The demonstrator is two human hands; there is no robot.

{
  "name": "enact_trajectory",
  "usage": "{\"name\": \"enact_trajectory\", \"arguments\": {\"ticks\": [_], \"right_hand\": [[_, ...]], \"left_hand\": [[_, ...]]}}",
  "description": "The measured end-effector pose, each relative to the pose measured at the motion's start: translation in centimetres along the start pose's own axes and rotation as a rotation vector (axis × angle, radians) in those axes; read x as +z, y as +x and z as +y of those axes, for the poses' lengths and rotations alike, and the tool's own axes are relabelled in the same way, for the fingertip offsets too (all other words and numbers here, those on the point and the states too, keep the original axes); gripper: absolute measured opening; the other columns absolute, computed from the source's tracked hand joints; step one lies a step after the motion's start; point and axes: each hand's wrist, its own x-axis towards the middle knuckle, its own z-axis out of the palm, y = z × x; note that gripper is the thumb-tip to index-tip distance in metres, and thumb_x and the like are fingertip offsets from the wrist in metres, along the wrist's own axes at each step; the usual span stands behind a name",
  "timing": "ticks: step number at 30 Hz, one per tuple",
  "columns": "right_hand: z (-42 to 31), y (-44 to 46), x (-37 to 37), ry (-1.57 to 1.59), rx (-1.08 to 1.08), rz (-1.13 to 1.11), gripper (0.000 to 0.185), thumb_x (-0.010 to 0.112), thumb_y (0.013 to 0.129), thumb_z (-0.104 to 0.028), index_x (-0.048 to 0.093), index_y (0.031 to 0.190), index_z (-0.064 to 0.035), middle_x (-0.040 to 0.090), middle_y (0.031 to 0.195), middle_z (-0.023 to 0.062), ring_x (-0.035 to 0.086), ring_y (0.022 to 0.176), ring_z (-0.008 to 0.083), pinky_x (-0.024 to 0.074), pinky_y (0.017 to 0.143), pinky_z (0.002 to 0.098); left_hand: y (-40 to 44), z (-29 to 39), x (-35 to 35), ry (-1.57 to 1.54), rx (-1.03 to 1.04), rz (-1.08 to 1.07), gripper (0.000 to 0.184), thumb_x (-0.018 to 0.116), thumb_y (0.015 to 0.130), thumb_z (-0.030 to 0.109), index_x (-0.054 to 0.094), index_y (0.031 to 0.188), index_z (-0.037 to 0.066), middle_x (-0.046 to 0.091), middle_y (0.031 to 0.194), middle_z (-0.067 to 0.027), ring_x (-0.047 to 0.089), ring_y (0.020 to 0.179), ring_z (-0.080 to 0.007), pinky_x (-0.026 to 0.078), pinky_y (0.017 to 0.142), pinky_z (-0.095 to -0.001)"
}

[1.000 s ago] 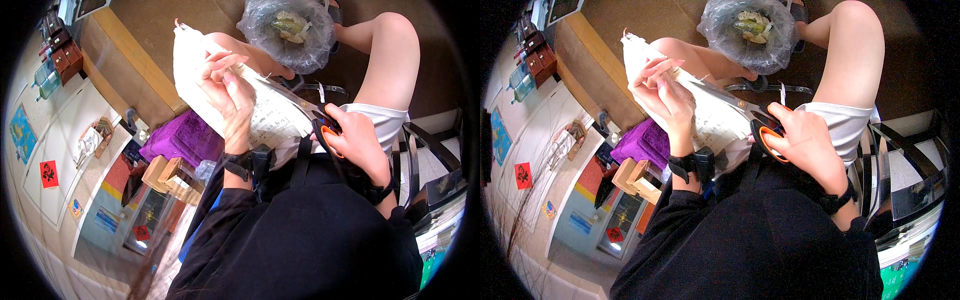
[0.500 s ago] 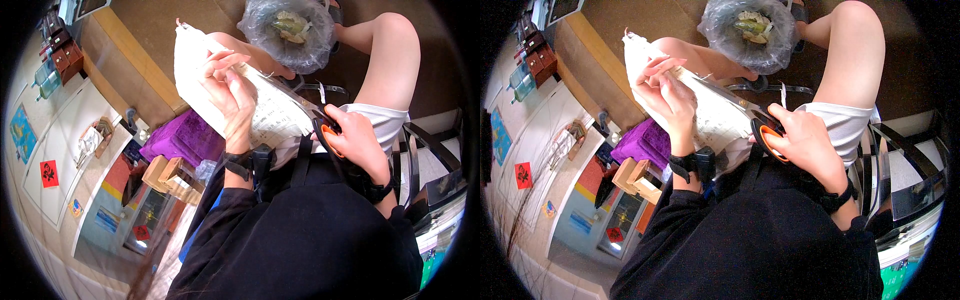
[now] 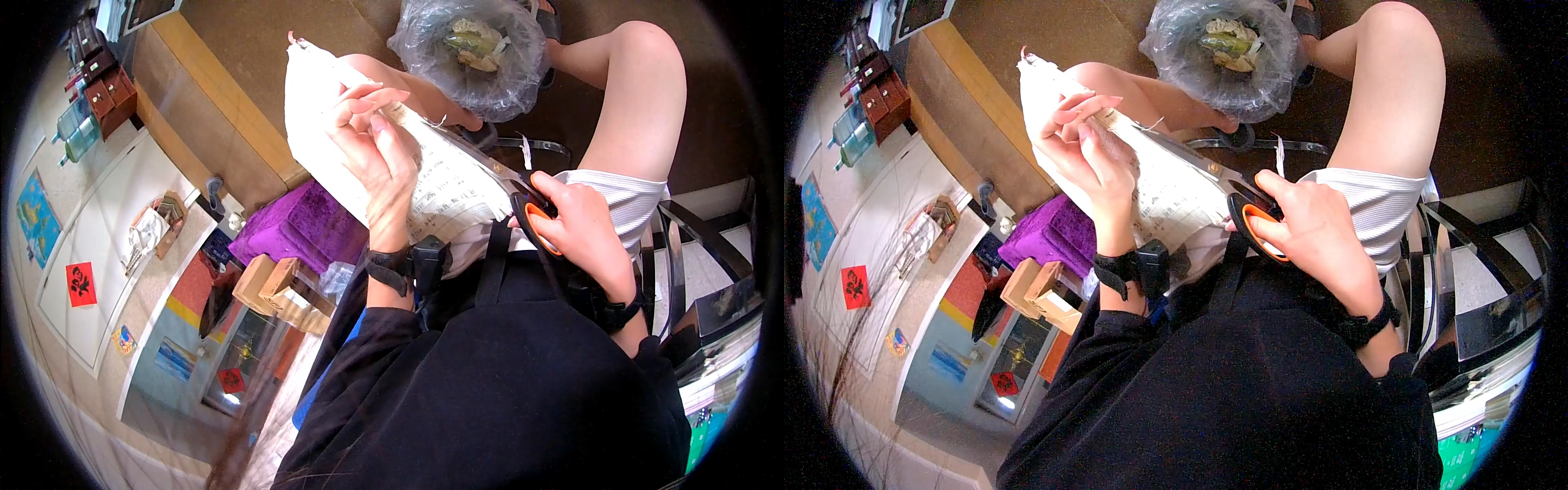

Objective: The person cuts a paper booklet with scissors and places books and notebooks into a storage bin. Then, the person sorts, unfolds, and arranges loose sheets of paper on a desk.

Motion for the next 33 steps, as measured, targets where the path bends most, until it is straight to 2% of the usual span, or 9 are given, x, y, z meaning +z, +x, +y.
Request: {"name": "enact_trajectory", "arguments": {"ticks": [3, 18, 21, 24, 25, 26, 28, 32, 33], "right_hand": [[-0.1, -0.1, 0.1, -0.010, 0.007, -0.016, 0.029, 0.062, 0.079, -0.037, 0.054, 0.087, -0.0098, 0.060, 0.064, 0.0161, 0.060, 0.062, 0.0349, 0.0459, 0.055, 0.0439], [0.1, -0.3, 1.3, 0.002, 0.047, 0.154, 0.029, 0.064, 0.079, -0.036, 0.054, 0.081, -0.0085, 0.059, 0.061, 0.0158, 0.059, 0.060, 0.0356, 0.0441, 0.052, 0.0438], [0.2, 0.1, 1.2, 0.171, 0.114, 0.129, 0.031, 0.067, 0.079, -0.035, 0.053, 0.080, -0.0067, 0.053, 0.055, 0.0129, 0.057, 0.053, 0.0281, 0.0419, 0.051, 0.0363], [3.0, 1.5, 2.8, 0.600, 0.065, -0.031, 0.032, 0.069, 0.081, -0.031, 0.050, 0.077, -0.0056, 0.045, 0.054, 0.0034, 0.046, 0.050, 0.0146, 0.0365, 0.051, 0.0278], [3.7, 2.2, 2.9, 0.857, 0.134, -0.099, 0.029, 0.070, 0.081, -0.026, 0.049, 0.076, -0.0057, 0.039, 0.058, -0.0038, 0.037, 0.055, 0.0064, 0.0317, 0.052, 0.0215], [4.5, 3.3, 3.2, 0.875, 0.011, -0.094, 0.027, 0.064, 0.087, -0.032, 0.051, 0.078, -0.0095, 0.038, 0.060, -0.0073, 0.036, 0.052, 0.0054, 0.0277, 0.047, 0.0217], [5.8, 6.1, 3.6, 1.129, 0.209, -0.250, 0.035, 0.057, 0.087, -0.048, 0.051, 0.086, -0.0132, 0.038, 0.059, -0.0068, 0.038, 0.048, 0.0046, 0.0281, 0.043, 0.0211], [7.9, 14.5, 6.8, 0.800, 0.353, -0.244, 0.065, 0.051, 0.072, -0.076, 0.049, 0.088, -0.0134, 0.041, 0.057, -0.0057, 0.044, 0.045, 0.0043, 0.0303, 0.039, 0.0171], [8.0, 15.8, 7.5, 0.975, 0.436, -0.231, 0.068, 0.051, 0.071, -0.077, 0.049, 0.087, -0.0116, 0.041, 0.056, -0.0055, 0.044, 0.044, 0.0053, 0.0304, 0.039, 0.0177]], "left_hand": [[0.0, 0.2, 0.0, -0.004, -0.020, -0.002, 0.016, 0.035, 0.088, 0.009, 0.032, 0.104, 0.005, 0.066, 0.084, -0.0164, 0.053, 0.102, -0.0262, 0.026, 0.104, -0.0468], [0.0, 0.5, 0.1, 0.034, -0.028, -0.025, 0.020, 0.033, 0.086, 0.005, 0.033, 0.106, 0.002, 0.066, 0.085, -0.0151, 0.053, 0.103, -0.0251, 0.025, 0.106, -0.0472], [-0.1, 0.1, 0.1, 0.045, -0.037, -0.022, 0.020, 0.034, 0.086, 0.005, 0.033, 0.105, 0.003, 0.066, 0.085, -0.0151, 0.053, 0.103, -0.0251, 0.025, 0.105, -0.0471], [0.0, 0.3, -0.1, 0.036, -0.031, -0.018, 0.019, 0.035, 0.086, 0.005, 0.033, 0.104, 0.003, 0.065, 0.085, -0.0162, 0.054, 0.102, -0.0252, 0.028, 0.103, -0.0463], [0.1, 0.4, -0.2, 0.026, -0.032, -0.017, 0.018, 0.036, 0.086, 0.005, 0.033, 0.104, 0.004, 0.065, 0.085, -0.0167, 0.055, 0.101, -0.0253, 0.029, 0.102, -0.0459], [0.1, 0.4, -0.2, -0.001, -0.039, 0.004, 0.018, 0.037, 0.086, 0.005, 0.032, 0.103, 0.004, 0.064, 0.084, -0.0171, 0.056, 0.100, -0.0255, 0.030, 0.101, -0.0455], [0.0, 0.3, -0.1, -0.056, -0.054, 0.044, 0.018, 0.038, 0.085, 0.005, 0.032, 0.102, 0.004, 0.064, 0.083, -0.0180, 0.057, 0.097, -0.0259, 0.033, 0.098, -0.0445], [0.1, -0.1, -0.2, -0.134, -0.007, 0.084, 0.013, 0.041, 0.090, 0.009, 0.033, 0.101, 0.005, 0.063, 0.082, -0.0190, 0.059, 0.092, -0.0244, 0.032, 0.098, -0.0435], [-0.1, -0.2, -0.2, -0.194, -0.054, 0.110, 0.014, 0.043, 0.092, 0.011, 0.033, 0.100, 0.006, 0.063, 0.082, -0.0191, 0.059, 0.090, -0.0242, 0.029, 0.100, -0.0442]]}}
